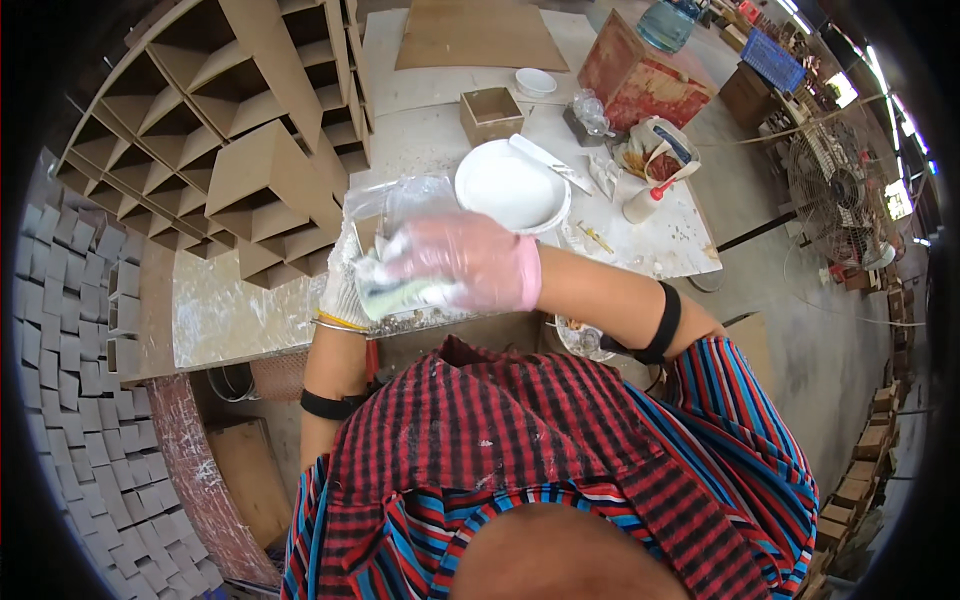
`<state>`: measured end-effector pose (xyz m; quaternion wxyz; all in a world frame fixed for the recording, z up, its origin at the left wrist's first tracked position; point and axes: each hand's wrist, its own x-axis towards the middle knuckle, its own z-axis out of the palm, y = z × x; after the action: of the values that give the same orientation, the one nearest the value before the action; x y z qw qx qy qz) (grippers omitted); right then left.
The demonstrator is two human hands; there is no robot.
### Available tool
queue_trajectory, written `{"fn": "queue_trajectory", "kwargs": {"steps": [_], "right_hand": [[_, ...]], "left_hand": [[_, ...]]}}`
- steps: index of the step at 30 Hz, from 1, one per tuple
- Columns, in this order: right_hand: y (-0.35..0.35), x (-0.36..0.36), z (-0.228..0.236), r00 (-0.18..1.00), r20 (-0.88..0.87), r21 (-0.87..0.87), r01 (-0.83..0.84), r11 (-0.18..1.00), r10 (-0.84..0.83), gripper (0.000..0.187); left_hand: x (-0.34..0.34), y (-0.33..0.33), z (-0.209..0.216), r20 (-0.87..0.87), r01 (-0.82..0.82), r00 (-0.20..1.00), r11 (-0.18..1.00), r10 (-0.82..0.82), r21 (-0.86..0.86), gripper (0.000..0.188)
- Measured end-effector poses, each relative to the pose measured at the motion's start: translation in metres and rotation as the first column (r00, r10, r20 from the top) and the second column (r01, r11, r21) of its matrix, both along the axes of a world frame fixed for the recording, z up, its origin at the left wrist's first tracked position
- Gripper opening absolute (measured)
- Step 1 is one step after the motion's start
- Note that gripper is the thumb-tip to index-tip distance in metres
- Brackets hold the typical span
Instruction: Applying a white liquid adhesive to the edges and surfaces of small wood or fiberboard boxes using a sponge and a glue tray.
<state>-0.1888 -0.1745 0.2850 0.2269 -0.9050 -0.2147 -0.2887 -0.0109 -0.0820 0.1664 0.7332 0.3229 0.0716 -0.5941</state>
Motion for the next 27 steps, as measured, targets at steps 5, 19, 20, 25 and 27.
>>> {"fn": "queue_trajectory", "kwargs": {"steps": [5, 19, 20, 25, 27], "right_hand": [[-0.021, 0.028, 0.008, 0.982, -0.024, 0.184, 0.191, 0.964, -0.189, 0.039], [-0.03, 0.043, 0.002, 0.976, 0.06, 0.288, 0.183, 0.94, -0.209, 0.046], [-0.018, 0.035, 0.007, 0.99, 0.11, 0.357, 0.047, 0.933, -0.092, 0.046], [-0.004, -0.002, 0.003, 0.996, -0.092, 0.138, 0.024, 0.99, -0.011, 0.042], [-0.007, 0.022, -0.002, 0.993, -0.019, 0.172, 0.12, 0.978, -0.118, 0.041]], "left_hand": [[-0.013, 0.0, 0.0, 0.443, 0.112, 0.897, 0.959, 0.016, -0.261, 0.041], [-0.032, 0.008, 0.012, 0.161, 0.044, 0.987, 0.979, -0.012, -0.198, 0.043], [-0.026, 0.015, 0.013, 0.159, 0.032, 0.987, 0.98, -0.001, -0.194, 0.043], [-0.023, 0.008, 0.048, 0.974, 0.316, 0.191, 0.947, -0.121, 0.056, 0.036], [-0.026, 0.017, 0.05, 0.885, 0.355, 0.458, 0.896, 0.081, -0.266, 0.04]]}}
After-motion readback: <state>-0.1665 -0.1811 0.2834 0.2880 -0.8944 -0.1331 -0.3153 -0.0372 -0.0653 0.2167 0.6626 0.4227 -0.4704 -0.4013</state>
